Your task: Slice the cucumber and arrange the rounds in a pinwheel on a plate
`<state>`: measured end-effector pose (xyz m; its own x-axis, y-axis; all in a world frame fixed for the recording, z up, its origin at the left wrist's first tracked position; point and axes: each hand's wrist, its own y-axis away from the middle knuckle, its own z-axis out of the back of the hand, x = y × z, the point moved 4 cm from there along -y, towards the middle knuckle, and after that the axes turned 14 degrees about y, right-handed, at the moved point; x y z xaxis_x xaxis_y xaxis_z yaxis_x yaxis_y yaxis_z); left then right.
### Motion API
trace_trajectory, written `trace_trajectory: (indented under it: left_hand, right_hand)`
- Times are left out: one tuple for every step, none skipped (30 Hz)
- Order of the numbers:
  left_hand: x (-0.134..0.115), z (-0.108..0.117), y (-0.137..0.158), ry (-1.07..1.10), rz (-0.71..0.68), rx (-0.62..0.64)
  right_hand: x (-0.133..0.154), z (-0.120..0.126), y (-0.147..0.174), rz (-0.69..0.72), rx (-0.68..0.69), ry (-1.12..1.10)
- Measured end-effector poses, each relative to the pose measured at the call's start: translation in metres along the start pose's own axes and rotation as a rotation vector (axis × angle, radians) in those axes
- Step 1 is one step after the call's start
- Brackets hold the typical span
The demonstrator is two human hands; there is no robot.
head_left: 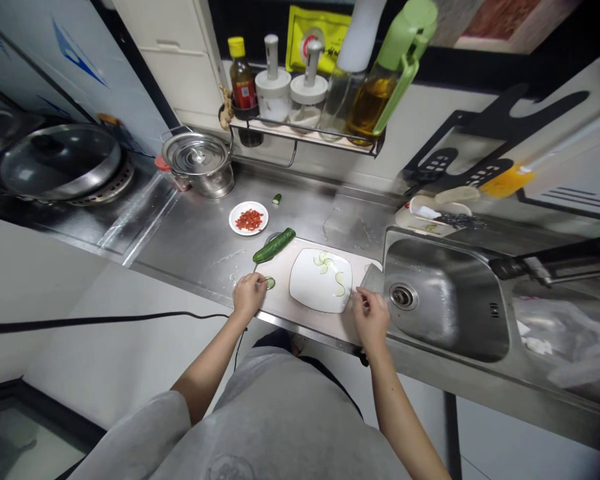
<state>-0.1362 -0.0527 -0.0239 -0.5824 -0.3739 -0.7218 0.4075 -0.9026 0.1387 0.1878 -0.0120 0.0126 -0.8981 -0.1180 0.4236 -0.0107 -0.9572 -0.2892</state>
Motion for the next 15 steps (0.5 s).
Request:
trace_trajectory:
  left_hand:
    - [-0.003, 0.002, 0.001, 0.027, -0.015, 0.004]
    - [-0.006, 0.004, 0.002, 0.058, -0.039, 0.012]
    - [-0.011, 0.006, 0.003, 0.093, -0.071, 0.023]
    - [-0.017, 0.009, 0.004, 0.132, -0.107, 0.033]
    - [-0.024, 0.011, 0.006, 0.173, -0.142, 0.042]
    - [-0.031, 0.014, 0.007, 0.215, -0.171, 0.049]
    - [-0.039, 0.016, 0.009, 0.259, -0.194, 0.051]
    - [-0.046, 0.018, 0.011, 0.303, -0.211, 0.054]
    - [-0.054, 0.019, 0.013, 0.348, -0.224, 0.057]
    - [-0.062, 0.019, 0.016, 0.394, -0.236, 0.063]
    - [-0.069, 0.019, 0.018, 0.442, -0.246, 0.075]
    - [-0.076, 0.017, 0.021, 0.491, -0.249, 0.093]
    - [-0.082, 0.015, 0.023, 0.539, -0.245, 0.118]
    - [-0.087, 0.012, 0.026, 0.586, -0.233, 0.146]
    - [-0.091, 0.008, 0.028, 0.631, -0.209, 0.174]
  right_hand:
    - [0.003, 0.0, 0.0, 0.005, 0.001, -0.011]
    - [0.006, 0.001, -0.001, 0.012, 0.002, -0.024]
    - [0.01, 0.001, -0.002, 0.018, 0.003, -0.039]
    - [0.015, 0.002, -0.003, 0.025, 0.01, -0.056]
    - [0.021, 0.003, -0.004, 0.034, 0.021, -0.075]
    - [0.028, 0.004, -0.006, 0.046, 0.04, -0.097]
    - [0.037, 0.005, -0.007, 0.066, 0.068, -0.118]
    - [0.047, 0.007, -0.008, 0.093, 0.096, -0.142]
    - [0.057, 0.008, -0.008, 0.126, 0.125, -0.172]
    - [0.067, 0.01, -0.009, 0.159, 0.15, -0.204]
    - [0.078, 0.011, -0.009, 0.195, 0.181, -0.236]
    - [0.087, 0.012, -0.009, 0.221, 0.199, -0.263]
    - [0.095, 0.013, -0.009, 0.255, 0.215, -0.282]
    - [0.102, 0.013, -0.009, 0.279, 0.227, -0.292]
    - [0.106, 0.014, -0.009, 0.291, 0.23, -0.296]
